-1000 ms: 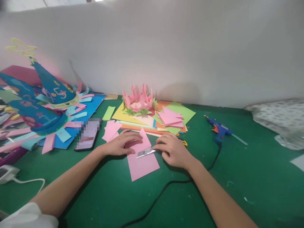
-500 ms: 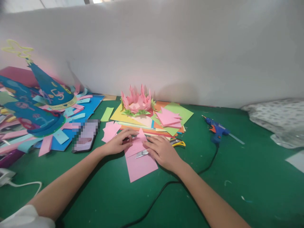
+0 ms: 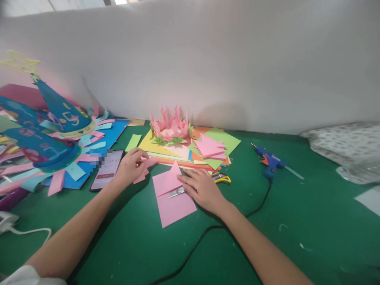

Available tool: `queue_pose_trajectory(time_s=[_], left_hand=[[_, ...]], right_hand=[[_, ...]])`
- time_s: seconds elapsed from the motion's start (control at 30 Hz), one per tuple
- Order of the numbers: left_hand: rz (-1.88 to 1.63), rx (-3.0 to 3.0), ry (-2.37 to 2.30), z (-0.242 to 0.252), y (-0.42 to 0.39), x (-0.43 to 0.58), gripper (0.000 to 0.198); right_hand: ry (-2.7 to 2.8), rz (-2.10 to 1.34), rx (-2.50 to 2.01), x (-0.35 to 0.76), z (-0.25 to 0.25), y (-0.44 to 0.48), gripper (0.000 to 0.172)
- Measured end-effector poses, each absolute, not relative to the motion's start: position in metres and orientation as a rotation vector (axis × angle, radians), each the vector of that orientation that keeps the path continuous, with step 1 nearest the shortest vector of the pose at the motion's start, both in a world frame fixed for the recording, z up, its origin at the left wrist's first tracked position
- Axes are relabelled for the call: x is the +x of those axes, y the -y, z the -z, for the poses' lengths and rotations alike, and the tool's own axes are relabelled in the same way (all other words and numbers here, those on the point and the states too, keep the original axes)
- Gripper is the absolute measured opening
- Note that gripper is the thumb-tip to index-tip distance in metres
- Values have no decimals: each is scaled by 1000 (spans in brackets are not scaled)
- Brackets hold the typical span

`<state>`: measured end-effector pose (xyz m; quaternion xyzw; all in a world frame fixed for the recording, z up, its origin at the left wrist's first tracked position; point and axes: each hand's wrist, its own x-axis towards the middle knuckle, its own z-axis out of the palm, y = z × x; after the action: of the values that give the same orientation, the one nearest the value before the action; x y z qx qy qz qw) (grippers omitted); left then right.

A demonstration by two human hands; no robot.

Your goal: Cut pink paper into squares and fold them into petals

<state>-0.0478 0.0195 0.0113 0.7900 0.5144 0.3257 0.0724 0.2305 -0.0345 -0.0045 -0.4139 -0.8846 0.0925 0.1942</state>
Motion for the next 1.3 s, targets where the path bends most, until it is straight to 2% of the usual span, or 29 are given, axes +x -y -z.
queue_pose_trajectory(time_s=[0.23, 0.47, 0.6, 0.7, 0.83, 1.03, 1.17, 1.3], left_hand=[[-574, 2466, -1923, -3, -21, -54, 14], [-486, 2329, -2100, 0, -22, -58, 14], [-472, 2489, -2143, -8, -16, -49, 12], [-665, 2618, -1950, -9, -9, -34, 13], [-669, 2561, -1494, 0, -1, -13, 14], [-723, 2492, -1374, 10, -1, -8, 18], [-660, 2512, -1324, 7, 1, -10, 28], [-591, 2499, -1310, 6, 4, -8, 42]], right_hand=[[2495, -271, -1162, 231, 5, 34, 33], [2455, -356, -1159, 230, 3, 34, 32], [2441, -378, -1153, 230, 0, 34, 30], [2446, -394, -1142, 230, -1, 33, 29], [2404, -468, -1123, 232, -3, 32, 30], [1997, -668, -1154, 243, -4, 29, 35], [1696, -580, -1289, 255, 7, 21, 40], [1675, -393, -1413, 265, 15, 13, 50]])
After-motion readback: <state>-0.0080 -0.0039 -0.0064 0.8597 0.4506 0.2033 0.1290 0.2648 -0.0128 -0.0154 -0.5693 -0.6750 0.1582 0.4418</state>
